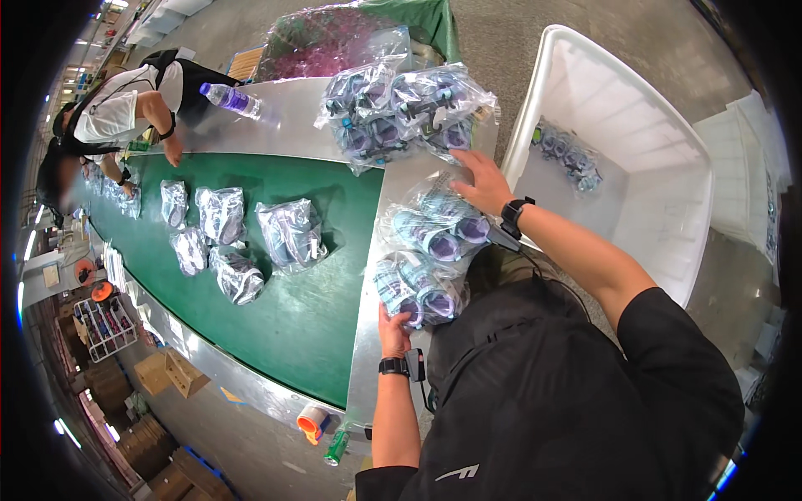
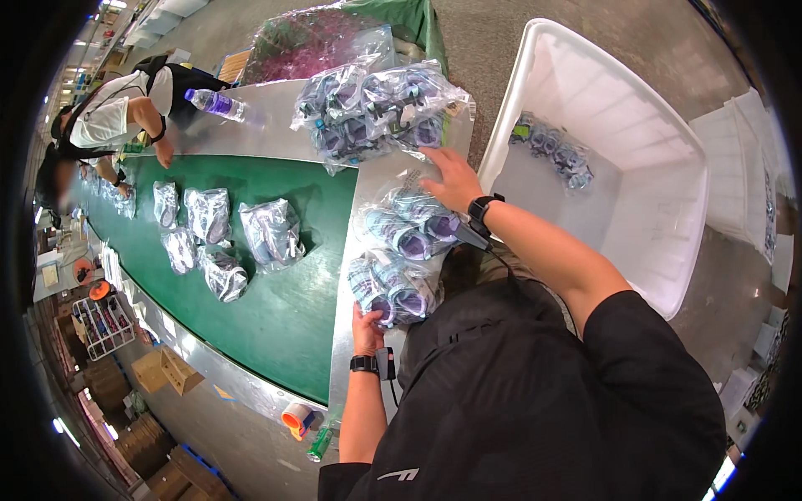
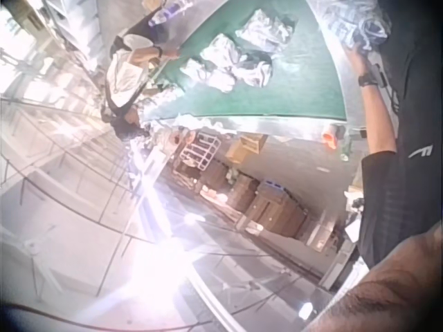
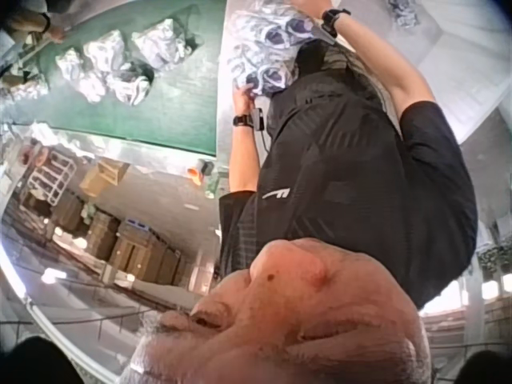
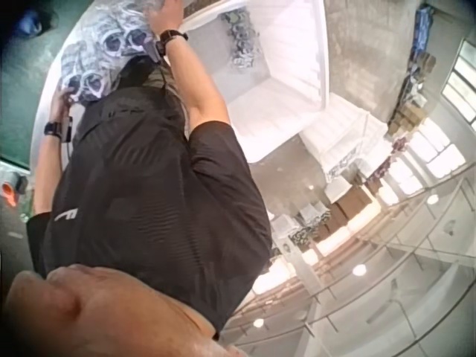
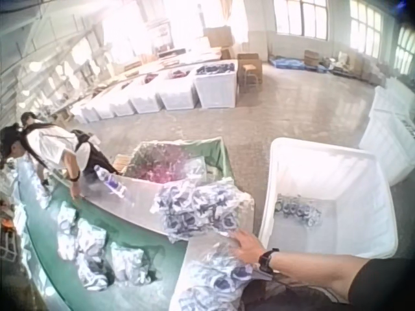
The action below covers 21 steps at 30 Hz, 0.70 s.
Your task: The person picks packaged shoes from a green conveyor belt and places them into a large white plastic bin. The person moves between the conveyor belt and the bin, handling multiple pairs of shoes individually.
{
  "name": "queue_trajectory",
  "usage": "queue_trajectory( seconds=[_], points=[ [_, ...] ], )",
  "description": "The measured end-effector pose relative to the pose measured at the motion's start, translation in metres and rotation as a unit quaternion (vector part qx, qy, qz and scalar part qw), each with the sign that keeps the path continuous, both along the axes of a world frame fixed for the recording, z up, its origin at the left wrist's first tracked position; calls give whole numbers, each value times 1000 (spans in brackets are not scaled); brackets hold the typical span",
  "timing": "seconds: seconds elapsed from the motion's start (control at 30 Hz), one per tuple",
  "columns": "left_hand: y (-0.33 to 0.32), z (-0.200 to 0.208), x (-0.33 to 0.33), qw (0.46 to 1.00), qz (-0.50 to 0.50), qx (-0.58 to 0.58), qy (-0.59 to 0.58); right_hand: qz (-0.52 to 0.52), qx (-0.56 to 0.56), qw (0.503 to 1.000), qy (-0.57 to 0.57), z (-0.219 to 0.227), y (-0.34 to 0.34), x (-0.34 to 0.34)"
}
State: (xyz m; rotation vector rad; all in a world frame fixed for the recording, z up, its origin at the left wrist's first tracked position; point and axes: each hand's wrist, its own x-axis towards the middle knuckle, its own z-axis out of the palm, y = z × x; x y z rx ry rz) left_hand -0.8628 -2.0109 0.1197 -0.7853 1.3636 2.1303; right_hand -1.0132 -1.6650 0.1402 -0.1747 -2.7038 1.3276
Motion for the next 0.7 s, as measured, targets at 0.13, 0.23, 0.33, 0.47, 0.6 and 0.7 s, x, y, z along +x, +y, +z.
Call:
queue_trajectory(
  seconds=[0.13, 0.23, 0.33, 0.47, 0.6, 0.7],
  points=[
    [2, 4, -1, 1000, 2, -3, 2, -1, 55, 998, -21, 10, -10, -12],
    [4, 3, 0, 1000, 6, -4, 6, 18, 16, 999, -25, 2, -14, -21],
    [3, 5, -2, 1000, -5, -13, 7, 0, -73, 993, -97, -11, -12, -33],
    [0, 1, -1, 1000, 0, -15, 8, 19, -139, 978, -155, -7, -8, -41],
    [-2, -3, 0, 1000, 2, -7, 22, 22, -173, 971, -161, -10, -7, -40],
    [-3, -5, 0, 1000, 0, -16, 22, 3, -197, 963, -182, -12, -8, -38]
  ],
)
